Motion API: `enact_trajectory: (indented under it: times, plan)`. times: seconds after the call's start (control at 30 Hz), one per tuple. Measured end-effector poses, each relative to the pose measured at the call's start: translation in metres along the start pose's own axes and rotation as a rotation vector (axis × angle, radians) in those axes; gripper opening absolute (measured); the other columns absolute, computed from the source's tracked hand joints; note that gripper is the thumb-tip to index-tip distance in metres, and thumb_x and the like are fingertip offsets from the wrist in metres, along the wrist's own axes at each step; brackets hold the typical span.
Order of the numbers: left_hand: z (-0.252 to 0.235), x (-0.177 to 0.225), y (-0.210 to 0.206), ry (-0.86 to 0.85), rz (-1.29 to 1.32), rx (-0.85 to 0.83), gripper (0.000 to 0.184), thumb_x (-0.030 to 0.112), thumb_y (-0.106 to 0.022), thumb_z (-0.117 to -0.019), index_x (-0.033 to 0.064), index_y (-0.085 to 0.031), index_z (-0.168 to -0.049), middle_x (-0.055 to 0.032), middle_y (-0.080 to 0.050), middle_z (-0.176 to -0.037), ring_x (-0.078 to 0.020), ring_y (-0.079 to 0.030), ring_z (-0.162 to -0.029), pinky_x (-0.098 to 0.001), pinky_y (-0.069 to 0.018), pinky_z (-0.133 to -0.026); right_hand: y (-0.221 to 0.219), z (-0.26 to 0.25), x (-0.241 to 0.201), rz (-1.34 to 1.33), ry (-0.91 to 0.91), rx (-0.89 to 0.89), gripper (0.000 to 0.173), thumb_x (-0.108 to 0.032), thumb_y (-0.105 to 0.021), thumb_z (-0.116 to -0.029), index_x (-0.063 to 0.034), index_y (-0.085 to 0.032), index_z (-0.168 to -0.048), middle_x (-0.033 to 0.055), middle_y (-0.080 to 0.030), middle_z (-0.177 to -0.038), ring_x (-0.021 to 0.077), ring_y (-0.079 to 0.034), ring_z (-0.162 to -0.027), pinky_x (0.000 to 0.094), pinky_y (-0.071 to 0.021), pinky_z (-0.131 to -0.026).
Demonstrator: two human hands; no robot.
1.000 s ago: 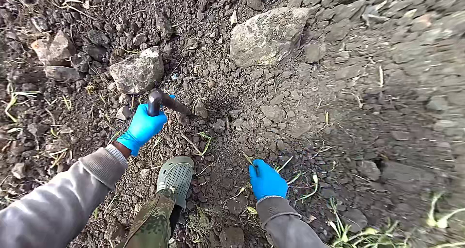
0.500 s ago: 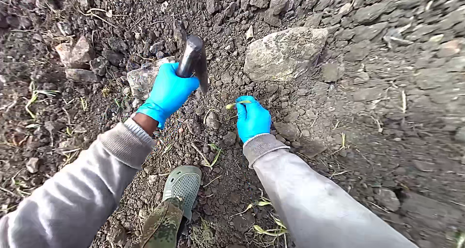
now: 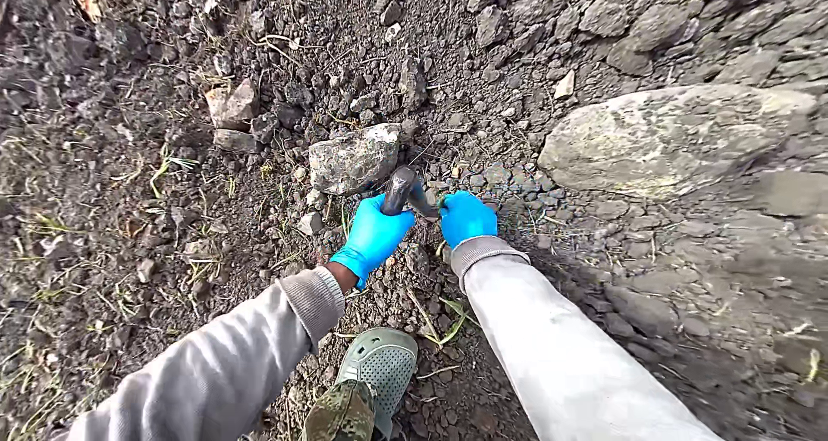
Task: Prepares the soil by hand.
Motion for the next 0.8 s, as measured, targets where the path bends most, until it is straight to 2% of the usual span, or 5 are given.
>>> enact_trajectory:
  times: [0.4,0.5,0.57,0.67,0.8]
  plan:
    - [0.079,0.021,0.001,-0.226,0.097,-0.107,0.012,0.005,-0.059,-0.0866,0.0117,-0.061,-0.097,0.0069,-0.039,-0.05,-0.006,-0.037,-0.039,-0.0228,-0.0358,-0.04,0.03,0.269,0.249,0.102,-0.11,-0.022,0.061,-0.042,-0.076,-0.0928,-0.0123,-0.06,-0.143,0.0184,-0.058,-0.144,0.0421,-0.06,-0.127,0.066,-0.0522,-0.096]
    - [0.14,0.027,-0.013,-0.235,0.097,-0.321,0.029,0.006,-0.056,-0.0874,0.0122,-0.066,-0.114,0.0064,-0.037,-0.05,-0.0052,-0.035,-0.038,-0.021,-0.0351,-0.038,-0.043,0.341,0.255,0.143,-0.166,-0.251,0.11,-0.051,-0.091,-0.0726,-0.0252,-0.034,-0.163,0.0052,-0.016,-0.174,0.0391,-0.023,-0.157,0.0601,-0.05,-0.107]
    - [0.17,0.009,-0.033,-0.207,-0.006,-0.47,0.006,0.007,-0.059,-0.0856,0.0106,-0.063,-0.089,0.0015,-0.042,-0.049,-0.0087,-0.039,-0.037,-0.0234,-0.0355,-0.036,-0.082,0.368,0.241,0.125,-0.281,-0.319,0.119,-0.043,-0.092,-0.0728,-0.0298,-0.02,-0.167,0.0067,0.002,-0.176,0.0407,-0.018,-0.158,0.0592,-0.0527,-0.103]
    - [0.195,-0.044,-0.064,-0.114,-0.38,-0.652,0.008,0.009,-0.067,-0.0848,0.0101,-0.064,-0.077,-0.0018,-0.055,-0.058,-0.0122,-0.048,-0.045,-0.0298,-0.0399,-0.043,-0.112,0.388,0.222,0.024,-0.421,-0.155,0.088,-0.033,-0.084,-0.0841,-0.0276,-0.04,-0.16,0.0135,-0.018,-0.172,0.0455,-0.04,-0.146,0.0617,-0.0556,-0.094]
    - [0.22,-0.1,-0.075,-0.144,-0.567,-0.794,0.054,0.007,-0.071,-0.0855,0.0196,-0.067,-0.138,0.0066,-0.069,-0.134,-0.003,-0.068,-0.095,-0.0317,-0.0575,-0.084,-0.123,0.411,0.219,-0.116,-0.524,-0.031,0.044,-0.019,-0.069,-0.0981,-0.0128,-0.061,-0.141,0.0221,-0.056,-0.143,0.0459,-0.063,-0.12,0.0638,-0.0567,-0.086]
Point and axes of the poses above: each hand's wrist, its own z-axis away from the middle knuckle, its own y-axis out of the back of the hand, x = y × z, the point moved 3 cm from there along -z, towards the middle knuckle
